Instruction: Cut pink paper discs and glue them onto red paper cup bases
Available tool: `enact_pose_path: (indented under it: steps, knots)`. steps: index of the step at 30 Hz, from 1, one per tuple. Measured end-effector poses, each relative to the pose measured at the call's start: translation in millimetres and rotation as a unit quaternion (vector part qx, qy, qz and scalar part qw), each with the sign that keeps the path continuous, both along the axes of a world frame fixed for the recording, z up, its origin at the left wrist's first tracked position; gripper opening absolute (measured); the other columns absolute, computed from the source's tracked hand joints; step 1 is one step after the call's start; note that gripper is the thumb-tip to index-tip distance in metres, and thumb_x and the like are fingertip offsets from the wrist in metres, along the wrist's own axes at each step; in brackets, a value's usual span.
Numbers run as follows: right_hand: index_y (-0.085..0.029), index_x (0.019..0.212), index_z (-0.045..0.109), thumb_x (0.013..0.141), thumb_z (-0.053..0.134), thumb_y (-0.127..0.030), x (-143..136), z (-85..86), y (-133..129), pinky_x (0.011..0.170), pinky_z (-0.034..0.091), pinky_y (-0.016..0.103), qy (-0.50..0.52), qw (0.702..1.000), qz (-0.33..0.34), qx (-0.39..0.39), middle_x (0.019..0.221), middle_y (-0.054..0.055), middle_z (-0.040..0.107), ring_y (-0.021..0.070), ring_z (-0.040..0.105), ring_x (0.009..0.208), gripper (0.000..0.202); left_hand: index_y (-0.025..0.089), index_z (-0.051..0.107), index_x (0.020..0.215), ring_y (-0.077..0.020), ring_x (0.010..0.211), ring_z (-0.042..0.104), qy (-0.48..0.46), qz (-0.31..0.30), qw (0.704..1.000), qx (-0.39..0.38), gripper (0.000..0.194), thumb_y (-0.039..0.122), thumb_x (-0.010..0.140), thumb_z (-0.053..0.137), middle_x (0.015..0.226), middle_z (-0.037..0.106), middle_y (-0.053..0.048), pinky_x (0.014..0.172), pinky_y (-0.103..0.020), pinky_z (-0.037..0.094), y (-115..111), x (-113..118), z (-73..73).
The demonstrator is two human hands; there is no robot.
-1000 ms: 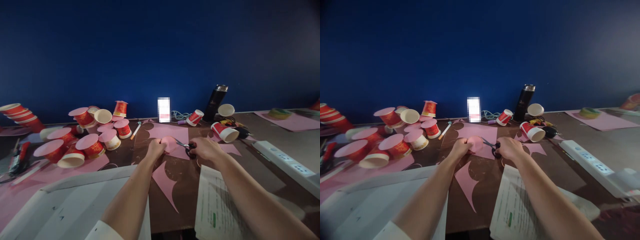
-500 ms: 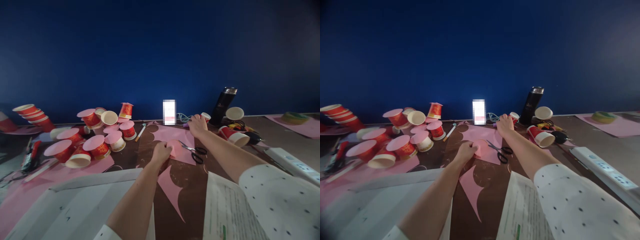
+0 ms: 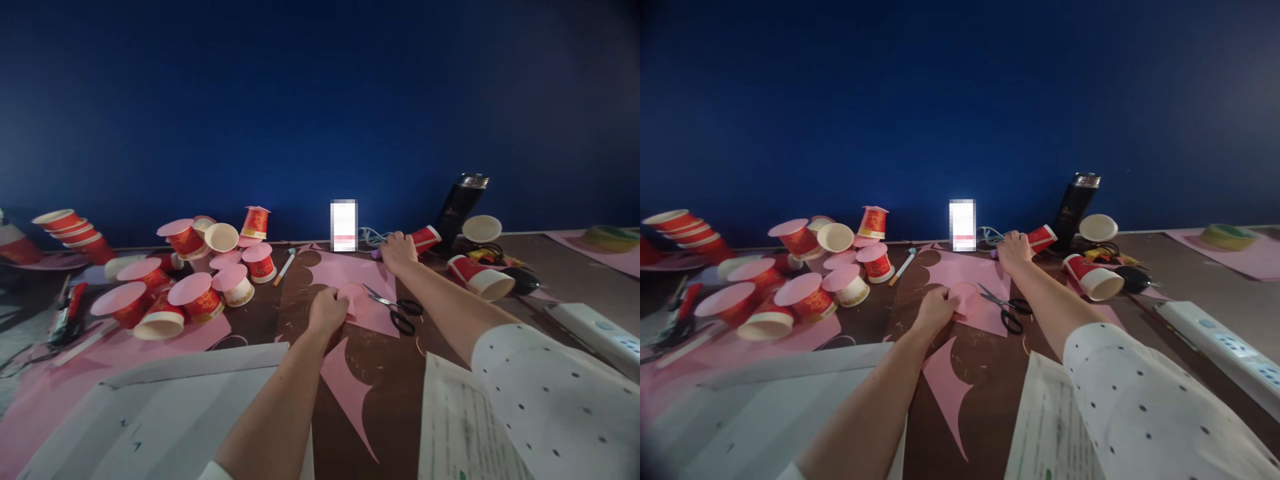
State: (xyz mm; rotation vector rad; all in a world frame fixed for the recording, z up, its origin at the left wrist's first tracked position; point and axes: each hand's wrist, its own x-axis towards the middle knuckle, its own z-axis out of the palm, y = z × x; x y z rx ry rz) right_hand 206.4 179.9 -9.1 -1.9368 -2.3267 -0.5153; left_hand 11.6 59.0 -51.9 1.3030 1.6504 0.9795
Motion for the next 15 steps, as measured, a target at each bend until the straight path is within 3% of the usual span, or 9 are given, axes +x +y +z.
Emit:
enact_pose_path:
  steps: [5,6,7,9,12,13,15]
  knots:
    - [-0.015,0.111,0.062,0.091,0.040,-0.021,-10,20.0,-17,0.090,0.033,0.042,0.046,0.998,0.017,0.028,0.120,0.016,0.061,0.0311,0.044,0.115,0.030,0.020,0.055,0.060,-0.0176,0.048,0.061,-0.015,-0.018,1.000,0.003,0.010,0.021,0.070,0.060,0.051,0.059,0.000,0.050,-0.023,0.037,-1,0,0.7]
    - [-0.017,0.114,0.061,0.092,0.041,-0.028,-13,25.9,-23,0.089,0.034,0.041,0.068,0.997,0.015,0.038,0.121,0.014,0.061,0.0304,0.046,0.114,0.031,0.020,0.055,0.059,-0.0178,0.047,0.060,-0.016,-0.018,1.000,0.004,0.011,0.021,0.069,0.059,0.049,0.058,0.000,0.049,-0.023,0.037,-2,-1,1.2]
    - [-0.018,0.112,0.061,0.090,0.046,-0.032,-15,31.6,-30,0.087,0.037,0.039,0.153,0.987,0.008,0.043,0.117,0.013,0.063,0.0287,0.051,0.108,0.030,0.020,0.054,0.057,-0.0180,0.046,0.060,-0.017,-0.016,1.000,0.005,0.012,0.020,0.068,0.060,0.047,0.057,0.000,0.049,-0.023,0.037,-2,-1,1.9]
    - [-0.017,0.106,0.063,0.083,0.057,-0.037,-20,40.7,-48,0.077,0.043,0.032,0.344,0.939,0.015,-0.007,0.104,0.010,0.069,0.0242,0.060,0.093,0.031,0.020,0.053,0.055,-0.0183,0.046,0.059,-0.018,-0.012,1.000,0.009,0.013,0.018,0.066,0.061,0.045,0.055,-0.001,0.048,-0.023,0.036,-3,-2,4.0]
    - [-0.014,0.101,0.064,0.079,0.061,-0.044,-26,44.7,-84,0.069,0.047,0.029,0.582,0.801,0.101,-0.100,0.090,0.007,0.070,0.0192,0.063,0.079,0.037,0.019,0.057,0.058,-0.0177,0.046,0.057,-0.025,-0.010,1.000,0.009,0.007,0.016,0.062,0.063,0.047,0.056,-0.001,0.047,-0.023,0.037,-3,-2,7.9]
    - [-0.014,0.099,0.064,0.077,0.063,-0.045,-28,43.2,-97,0.067,0.047,0.029,0.623,0.764,0.117,-0.124,0.088,0.006,0.069,0.0185,0.062,0.077,0.038,0.019,0.060,0.061,-0.0175,0.046,0.057,-0.030,-0.012,0.999,0.005,0.004,0.016,0.061,0.064,0.050,0.058,-0.001,0.047,-0.023,0.037,-3,-3,9.2]
    - [-0.015,0.094,0.064,0.075,0.066,-0.045,-31,37.7,-122,0.066,0.047,0.028,0.670,0.719,0.122,-0.137,0.085,0.005,0.067,0.0170,0.061,0.076,0.036,0.018,0.063,0.070,-0.0178,0.046,0.058,-0.036,-0.018,0.999,-0.007,0.010,0.016,0.060,0.064,0.056,0.062,-0.002,0.046,-0.024,0.038,-3,-4,11.8]
